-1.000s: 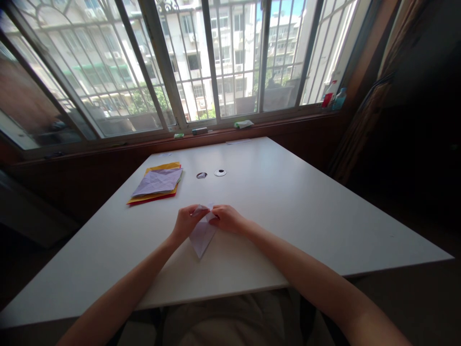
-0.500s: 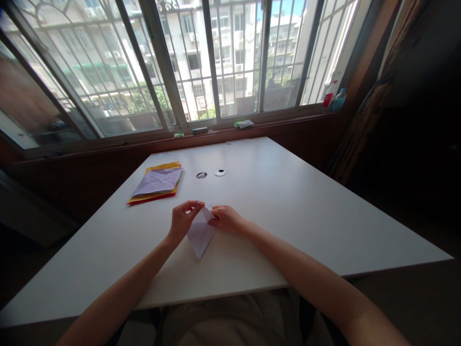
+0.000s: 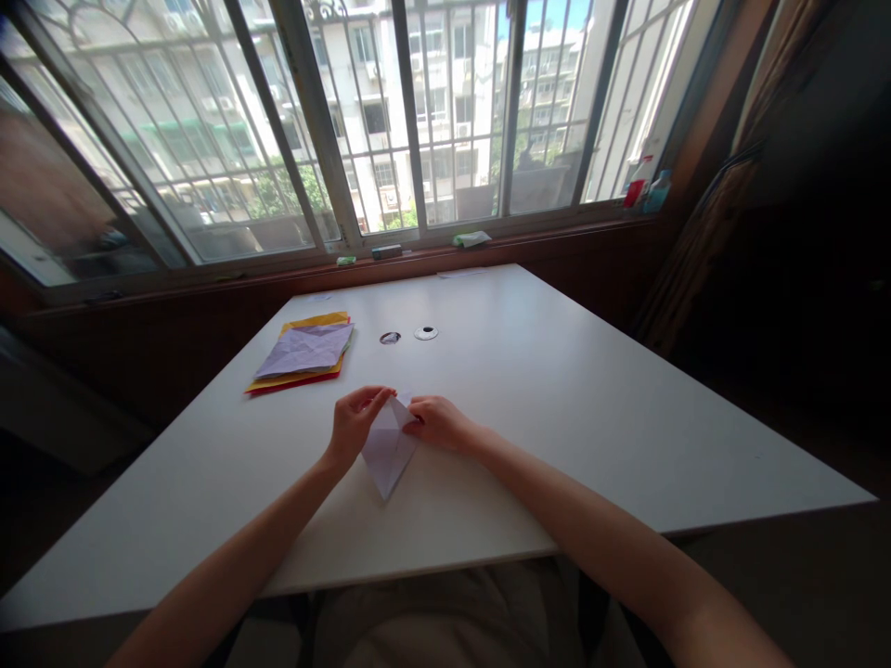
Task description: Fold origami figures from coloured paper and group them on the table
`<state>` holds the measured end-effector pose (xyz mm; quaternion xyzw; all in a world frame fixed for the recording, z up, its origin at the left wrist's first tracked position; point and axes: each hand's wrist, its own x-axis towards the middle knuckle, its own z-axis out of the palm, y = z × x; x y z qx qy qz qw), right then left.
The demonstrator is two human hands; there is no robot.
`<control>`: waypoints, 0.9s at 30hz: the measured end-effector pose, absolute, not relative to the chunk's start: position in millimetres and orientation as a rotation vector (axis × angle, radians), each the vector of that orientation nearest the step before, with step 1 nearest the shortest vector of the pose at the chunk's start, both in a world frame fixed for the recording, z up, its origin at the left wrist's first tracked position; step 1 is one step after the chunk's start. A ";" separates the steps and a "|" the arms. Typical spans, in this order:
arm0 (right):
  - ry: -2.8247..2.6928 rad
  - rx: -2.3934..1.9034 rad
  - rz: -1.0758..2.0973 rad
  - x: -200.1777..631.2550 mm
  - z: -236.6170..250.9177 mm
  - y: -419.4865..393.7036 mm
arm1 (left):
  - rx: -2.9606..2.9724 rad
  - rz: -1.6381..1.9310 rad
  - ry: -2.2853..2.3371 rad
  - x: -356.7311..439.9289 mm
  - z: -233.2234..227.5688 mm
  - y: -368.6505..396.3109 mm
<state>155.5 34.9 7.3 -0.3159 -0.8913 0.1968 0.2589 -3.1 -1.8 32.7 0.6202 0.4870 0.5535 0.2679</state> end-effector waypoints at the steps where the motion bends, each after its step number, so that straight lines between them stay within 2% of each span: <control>1: -2.416 -0.853 0.534 155.6 7.1 34.9 | 1.665 1.494 1.304 -3.2 32.6 -1.9; 10: -2.411 -0.860 0.540 156.0 8.7 33.6 | 1.715 1.435 1.338 -4.6 33.4 -0.2; 18: -2.400 -0.830 0.560 156.3 11.2 33.4 | 1.945 1.078 1.400 -9.7 24.6 4.1; 27: -2.409 -0.824 0.611 157.1 13.8 32.9 | 1.947 1.084 1.437 -9.8 24.5 4.5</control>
